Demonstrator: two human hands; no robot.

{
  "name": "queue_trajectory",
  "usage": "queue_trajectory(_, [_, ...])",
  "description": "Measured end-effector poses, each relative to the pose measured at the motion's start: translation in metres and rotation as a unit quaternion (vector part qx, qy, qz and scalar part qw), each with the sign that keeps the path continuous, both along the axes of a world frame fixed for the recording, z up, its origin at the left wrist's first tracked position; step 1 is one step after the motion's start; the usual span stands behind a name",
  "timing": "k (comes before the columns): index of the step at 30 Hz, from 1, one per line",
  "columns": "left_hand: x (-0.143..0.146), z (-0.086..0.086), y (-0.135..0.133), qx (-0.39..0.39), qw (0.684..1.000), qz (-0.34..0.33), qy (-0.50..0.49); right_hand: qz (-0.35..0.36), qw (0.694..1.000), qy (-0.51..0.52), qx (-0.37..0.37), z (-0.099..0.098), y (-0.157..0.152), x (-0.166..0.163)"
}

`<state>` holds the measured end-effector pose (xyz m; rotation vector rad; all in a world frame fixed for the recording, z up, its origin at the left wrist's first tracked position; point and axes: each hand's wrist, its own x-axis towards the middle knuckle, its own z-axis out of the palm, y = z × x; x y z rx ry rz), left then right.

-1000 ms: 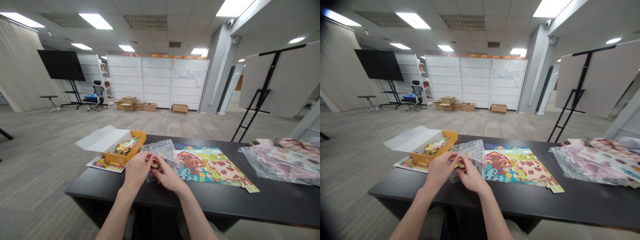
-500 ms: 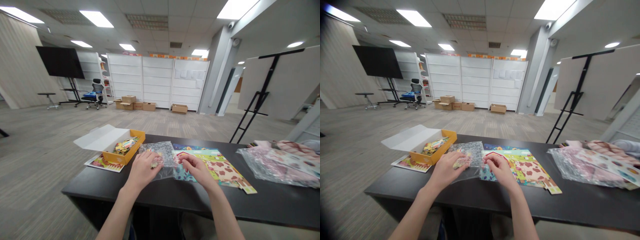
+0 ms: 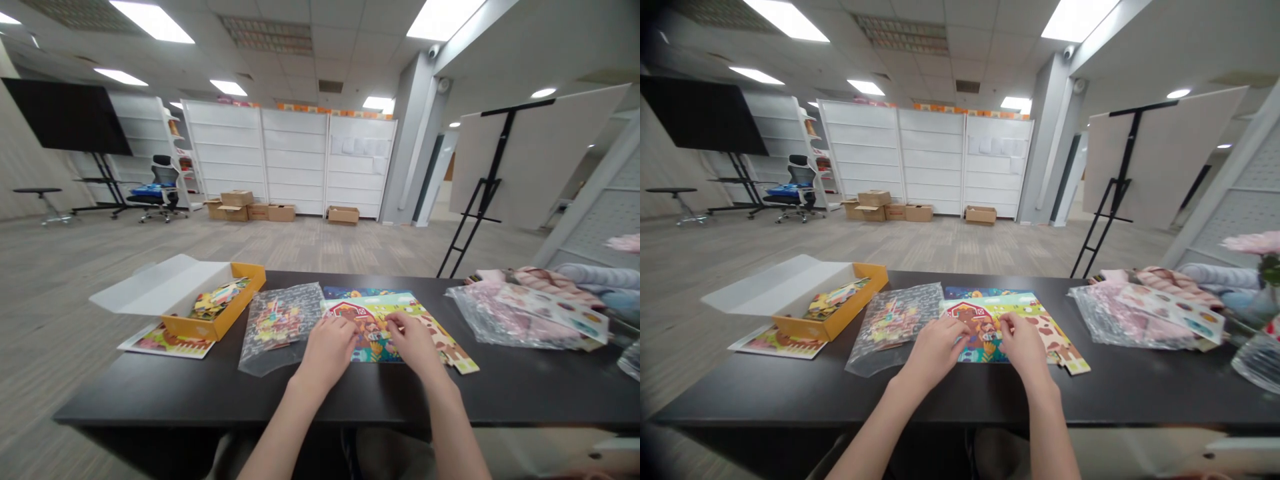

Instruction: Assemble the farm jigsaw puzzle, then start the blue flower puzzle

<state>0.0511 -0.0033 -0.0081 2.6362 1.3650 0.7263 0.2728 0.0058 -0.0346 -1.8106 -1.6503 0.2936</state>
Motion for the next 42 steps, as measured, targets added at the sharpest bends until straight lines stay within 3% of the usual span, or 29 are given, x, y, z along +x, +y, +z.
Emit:
queue_trajectory(7, [0.026,-0.011,0.014,-0.040,0.996,0.042,0.065,-0.002,0.997,-0.075,0.006,-0.007,-0.001,0.001])
queue_trajectory(14, [0.044,-0.017,0.022,-0.037,0.993,0.073,0.080,-0.009,0.994,-0.104,-0.041,-0.003,-0.005,-0.003])
queue_trajectory(27, [0.045,-0.024,0.019,-0.002,0.990,0.078,0.122,-0.019,0.989,-0.126,-0.077,0.001,-0.003,-0.007])
queue_trajectory(42, [0.040,-0.020,0.022,-0.023,0.994,0.070,0.082,0.001,0.994,-0.104,-0.024,-0.012,-0.001,0.010])
